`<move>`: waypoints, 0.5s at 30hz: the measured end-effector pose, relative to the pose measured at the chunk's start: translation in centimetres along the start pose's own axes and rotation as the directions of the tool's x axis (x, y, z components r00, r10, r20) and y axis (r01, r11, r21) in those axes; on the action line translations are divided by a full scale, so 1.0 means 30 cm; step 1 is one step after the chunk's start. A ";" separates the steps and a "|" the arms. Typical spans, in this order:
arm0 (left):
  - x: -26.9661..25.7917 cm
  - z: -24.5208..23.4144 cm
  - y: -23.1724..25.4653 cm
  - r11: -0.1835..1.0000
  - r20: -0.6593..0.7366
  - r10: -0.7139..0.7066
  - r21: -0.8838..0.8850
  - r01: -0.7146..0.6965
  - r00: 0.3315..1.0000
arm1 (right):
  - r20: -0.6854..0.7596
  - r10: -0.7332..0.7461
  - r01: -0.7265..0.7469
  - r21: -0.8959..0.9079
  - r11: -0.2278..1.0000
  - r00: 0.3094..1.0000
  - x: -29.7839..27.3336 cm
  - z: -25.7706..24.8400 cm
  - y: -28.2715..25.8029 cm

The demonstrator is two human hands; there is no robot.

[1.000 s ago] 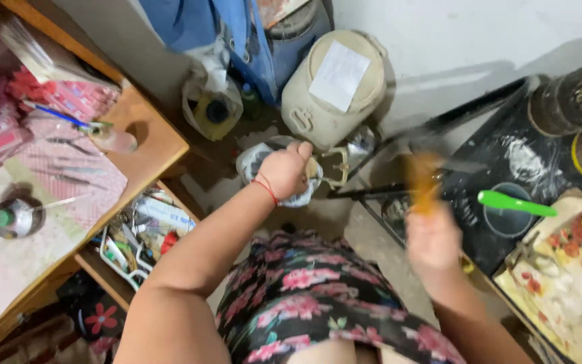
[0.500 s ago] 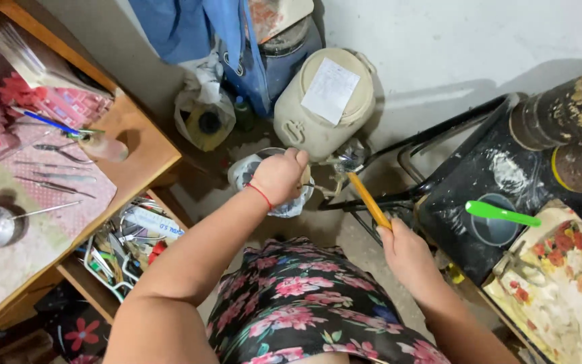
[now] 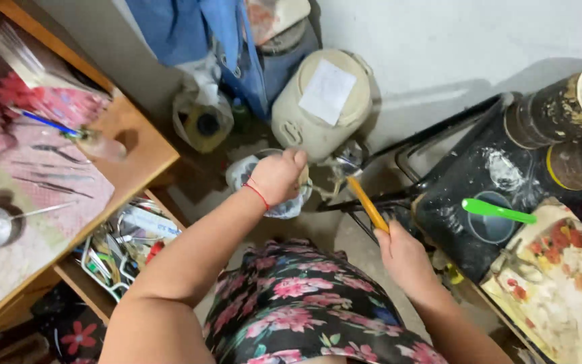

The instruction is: The person retrieves a hammer and a small white object from a drawer, then uses the hammer to break the object over a trash bin. They then pick up a dental mold, retrieve a paintbrush and paint containers, and begin painting the mold with red and blue paint.

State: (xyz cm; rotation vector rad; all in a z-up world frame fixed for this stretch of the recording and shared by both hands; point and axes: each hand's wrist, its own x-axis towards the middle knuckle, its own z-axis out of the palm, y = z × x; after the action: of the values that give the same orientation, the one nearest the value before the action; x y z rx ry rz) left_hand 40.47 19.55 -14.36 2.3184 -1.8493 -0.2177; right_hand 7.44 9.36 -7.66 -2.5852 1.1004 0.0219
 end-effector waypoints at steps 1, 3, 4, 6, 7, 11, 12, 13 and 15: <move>0.003 0.010 -0.008 1.000 -0.002 -0.006 -0.001 0.006 1.000 | 0.002 -0.006 0.006 -0.002 1.000 1.000 0.007 0.056 0.097; -0.030 0.049 -0.003 0.989 0.074 -0.014 -0.144 0.024 0.997 | -0.288 0.162 -0.078 0.282 0.956 0.944 -0.039 0.180 0.287; -0.060 0.016 0.018 0.988 0.094 -0.008 -0.153 0.022 0.996 | -0.272 0.177 -0.097 0.283 0.954 0.946 -0.062 0.217 0.301; -0.023 -0.084 0.009 0.982 0.067 -0.005 -0.187 0.018 0.998 | -0.493 -0.483 0.279 -0.431 0.858 0.724 0.008 0.271 0.331; -0.014 -0.077 -0.013 0.985 0.046 -0.007 -0.173 0.015 0.999 | -0.509 -0.491 0.281 -0.436 0.855 0.707 0.028 0.262 0.297; -0.025 -0.023 -0.010 0.993 0.080 -0.010 -0.117 0.019 0.997 | -0.434 -0.097 0.131 0.048 0.990 0.896 0.003 0.028 0.093; -0.025 -0.020 0.001 0.996 0.053 0.009 -0.091 -0.004 0.999 | -0.405 0.059 0.144 0.453 0.880 0.912 -0.004 -0.088 0.013; -0.012 -0.062 0.007 0.997 0.042 0.013 -0.081 -0.010 0.999 | -0.419 0.057 0.154 0.453 0.878 0.906 0.027 -0.117 -0.024; -0.023 -0.129 0.039 0.974 0.072 0.053 -0.223 -0.036 0.996 | -0.152 0.121 -0.024 0.527 0.849 0.981 0.046 -0.171 -0.096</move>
State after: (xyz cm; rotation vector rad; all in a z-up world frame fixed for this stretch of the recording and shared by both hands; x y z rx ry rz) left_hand 40.03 20.11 -10.32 2.1442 -1.8058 -0.4876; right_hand 9.85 8.70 -2.16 -2.0784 1.0806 -0.4439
